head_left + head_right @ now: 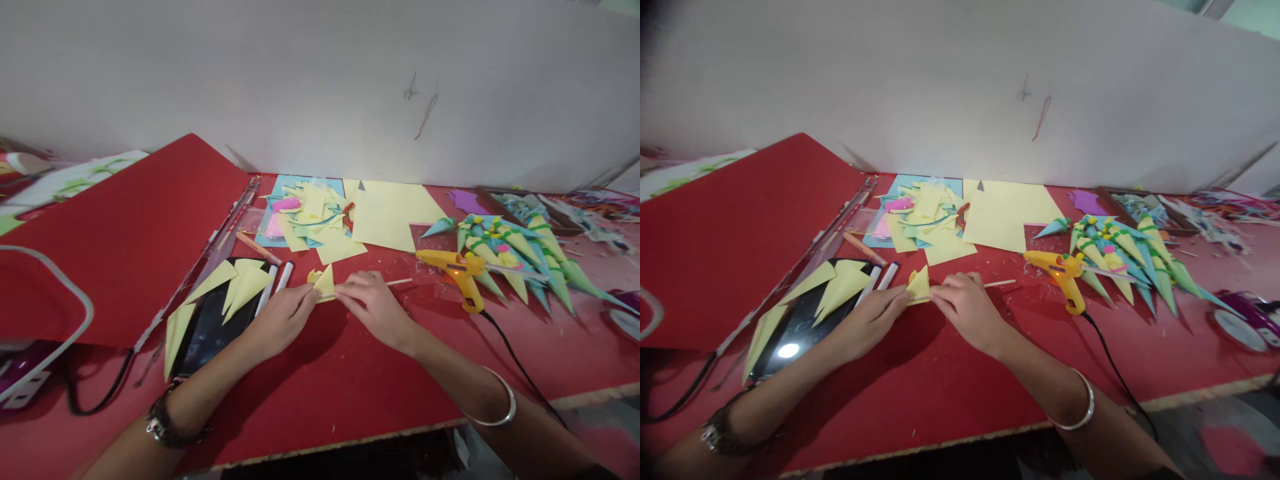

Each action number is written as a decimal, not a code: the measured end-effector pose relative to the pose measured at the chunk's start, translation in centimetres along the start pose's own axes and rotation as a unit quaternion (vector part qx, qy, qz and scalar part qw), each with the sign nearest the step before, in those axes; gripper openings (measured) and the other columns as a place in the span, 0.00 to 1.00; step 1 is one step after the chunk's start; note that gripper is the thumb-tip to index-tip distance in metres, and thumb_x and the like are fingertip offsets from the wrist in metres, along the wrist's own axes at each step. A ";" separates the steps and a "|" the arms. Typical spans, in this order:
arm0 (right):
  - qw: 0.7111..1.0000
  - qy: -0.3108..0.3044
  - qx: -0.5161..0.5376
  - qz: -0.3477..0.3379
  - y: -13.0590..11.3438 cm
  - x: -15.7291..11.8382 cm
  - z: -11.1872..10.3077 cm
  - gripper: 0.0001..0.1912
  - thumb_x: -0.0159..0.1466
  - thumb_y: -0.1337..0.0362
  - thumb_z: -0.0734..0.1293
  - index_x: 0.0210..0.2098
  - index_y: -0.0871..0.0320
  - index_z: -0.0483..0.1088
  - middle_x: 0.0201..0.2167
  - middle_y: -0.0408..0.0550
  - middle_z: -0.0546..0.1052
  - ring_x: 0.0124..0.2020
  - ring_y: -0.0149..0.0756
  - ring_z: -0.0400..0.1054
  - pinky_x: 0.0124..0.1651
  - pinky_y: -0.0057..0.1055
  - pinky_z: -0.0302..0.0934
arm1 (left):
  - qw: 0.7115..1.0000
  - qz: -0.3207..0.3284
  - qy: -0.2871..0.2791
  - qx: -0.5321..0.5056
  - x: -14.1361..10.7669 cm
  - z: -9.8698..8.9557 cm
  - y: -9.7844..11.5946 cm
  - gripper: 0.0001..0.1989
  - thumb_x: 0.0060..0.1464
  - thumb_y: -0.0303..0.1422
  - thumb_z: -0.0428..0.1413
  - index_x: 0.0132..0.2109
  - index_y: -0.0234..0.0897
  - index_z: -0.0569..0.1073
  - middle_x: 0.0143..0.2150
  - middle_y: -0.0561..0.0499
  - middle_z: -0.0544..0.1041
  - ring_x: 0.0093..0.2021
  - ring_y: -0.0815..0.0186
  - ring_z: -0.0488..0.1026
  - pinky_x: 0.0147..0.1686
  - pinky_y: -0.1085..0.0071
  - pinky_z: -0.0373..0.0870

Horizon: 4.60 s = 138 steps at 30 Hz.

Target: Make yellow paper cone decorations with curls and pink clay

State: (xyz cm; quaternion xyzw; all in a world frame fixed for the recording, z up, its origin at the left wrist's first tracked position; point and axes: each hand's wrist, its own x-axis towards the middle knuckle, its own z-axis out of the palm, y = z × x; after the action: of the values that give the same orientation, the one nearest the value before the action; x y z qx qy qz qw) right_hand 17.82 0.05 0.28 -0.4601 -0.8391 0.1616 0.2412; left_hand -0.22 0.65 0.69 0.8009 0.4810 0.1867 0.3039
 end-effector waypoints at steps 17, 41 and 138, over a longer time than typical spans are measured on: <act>0.999 0.031 -0.024 -0.018 -0.2 -0.1 0.3 0.08 0.59 0.59 0.61 0.32 0.56 0.68 0.27 0.43 0.69 0.32 0.33 0.61 0.43 0.34 0.45 | 0.993 -0.017 -0.032 -0.112 -0.1 0.2 -0.3 0.16 0.57 0.38 0.37 0.26 0.37 0.60 0.22 0.56 0.62 0.25 0.70 0.61 0.28 0.73 0.60; 0.998 0.021 -0.041 -0.039 0.0 -0.1 0.0 0.19 0.65 0.56 0.53 0.29 0.56 0.70 0.24 0.41 0.73 0.27 0.29 0.63 0.33 0.29 0.44 | 0.971 0.050 -0.038 0.230 -0.1 -0.5 -0.2 0.16 0.57 0.41 0.41 0.39 0.34 0.65 0.26 0.48 0.72 0.26 0.61 0.69 0.24 0.71 0.59; 0.950 -0.083 0.300 0.000 -0.7 -0.2 -1.1 0.09 0.62 0.63 0.59 0.34 0.59 0.70 0.28 0.43 0.71 0.29 0.28 0.63 0.31 0.24 0.56 | 0.932 0.270 0.141 0.197 -0.2 -0.4 -0.7 0.25 0.60 0.40 0.38 0.19 0.36 0.63 0.13 0.55 0.62 0.17 0.72 0.58 0.20 0.75 0.53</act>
State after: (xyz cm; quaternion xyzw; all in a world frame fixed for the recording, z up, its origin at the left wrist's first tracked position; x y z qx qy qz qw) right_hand 18.02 -0.47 1.46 -0.3517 -0.7689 0.4433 0.2976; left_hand -1.03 0.86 0.49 0.9099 0.3117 0.2738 0.0070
